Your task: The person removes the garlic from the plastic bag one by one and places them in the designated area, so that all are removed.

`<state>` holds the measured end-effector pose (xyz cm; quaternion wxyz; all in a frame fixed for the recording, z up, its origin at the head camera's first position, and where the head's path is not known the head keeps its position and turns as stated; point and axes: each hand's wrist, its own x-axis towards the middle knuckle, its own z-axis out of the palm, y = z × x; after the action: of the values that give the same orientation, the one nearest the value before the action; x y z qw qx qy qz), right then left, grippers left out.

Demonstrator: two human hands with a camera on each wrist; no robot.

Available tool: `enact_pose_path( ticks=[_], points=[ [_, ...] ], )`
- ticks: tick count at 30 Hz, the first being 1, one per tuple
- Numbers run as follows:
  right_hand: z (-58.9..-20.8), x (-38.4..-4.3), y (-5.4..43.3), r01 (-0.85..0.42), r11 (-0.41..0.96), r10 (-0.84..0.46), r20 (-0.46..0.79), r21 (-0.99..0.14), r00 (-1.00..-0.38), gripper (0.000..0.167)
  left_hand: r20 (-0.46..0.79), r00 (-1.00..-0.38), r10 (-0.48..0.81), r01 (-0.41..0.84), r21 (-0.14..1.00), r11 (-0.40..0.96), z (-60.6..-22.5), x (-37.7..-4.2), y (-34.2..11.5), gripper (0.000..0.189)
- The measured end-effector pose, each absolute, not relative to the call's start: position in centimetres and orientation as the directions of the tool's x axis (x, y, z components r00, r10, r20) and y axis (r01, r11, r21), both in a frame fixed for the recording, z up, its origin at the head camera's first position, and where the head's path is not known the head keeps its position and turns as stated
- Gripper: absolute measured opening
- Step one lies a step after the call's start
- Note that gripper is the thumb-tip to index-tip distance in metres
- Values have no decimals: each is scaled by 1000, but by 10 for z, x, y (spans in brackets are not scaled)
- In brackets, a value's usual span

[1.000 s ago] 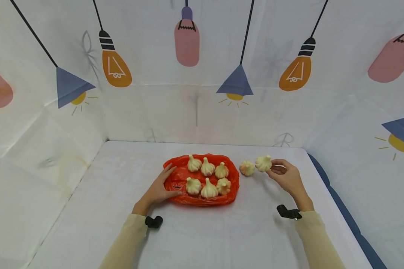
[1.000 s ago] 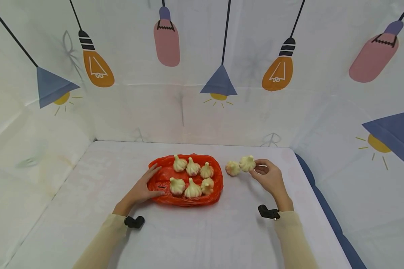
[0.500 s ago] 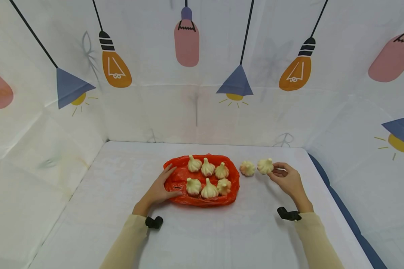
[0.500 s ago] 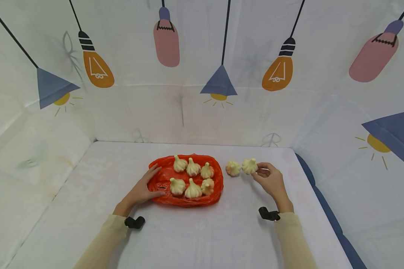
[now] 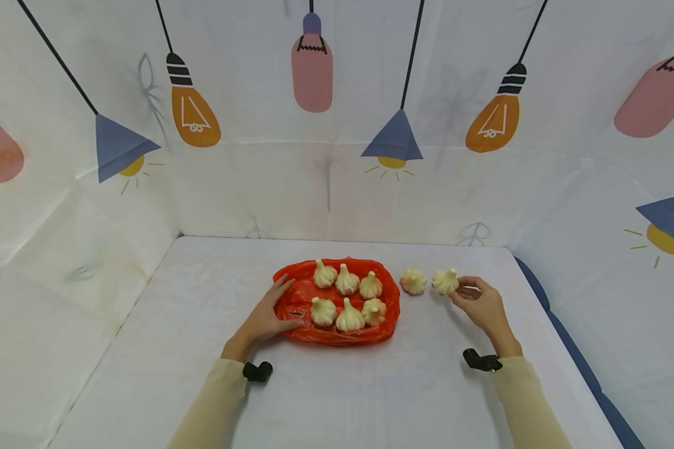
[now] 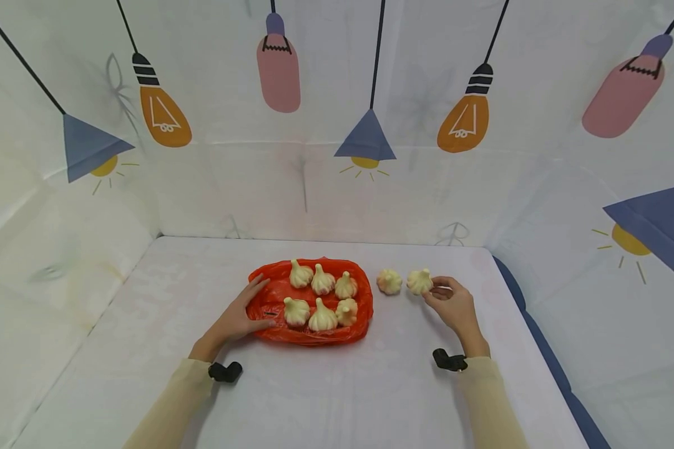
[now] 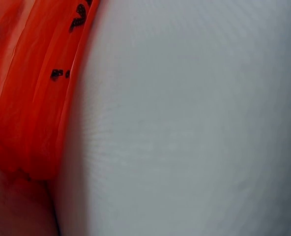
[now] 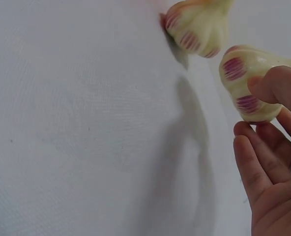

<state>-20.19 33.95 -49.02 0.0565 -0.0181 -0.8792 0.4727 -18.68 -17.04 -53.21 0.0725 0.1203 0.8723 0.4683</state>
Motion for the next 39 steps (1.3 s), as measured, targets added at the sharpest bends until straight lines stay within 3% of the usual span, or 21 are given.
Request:
enact_pose_path(
  ticks=[39],
  points=[
    [-512,-212,334,-7,630,90,81,-776,-993,44,-21,-959,283,139,835,532,-530,-186,-170,104]
  ],
)
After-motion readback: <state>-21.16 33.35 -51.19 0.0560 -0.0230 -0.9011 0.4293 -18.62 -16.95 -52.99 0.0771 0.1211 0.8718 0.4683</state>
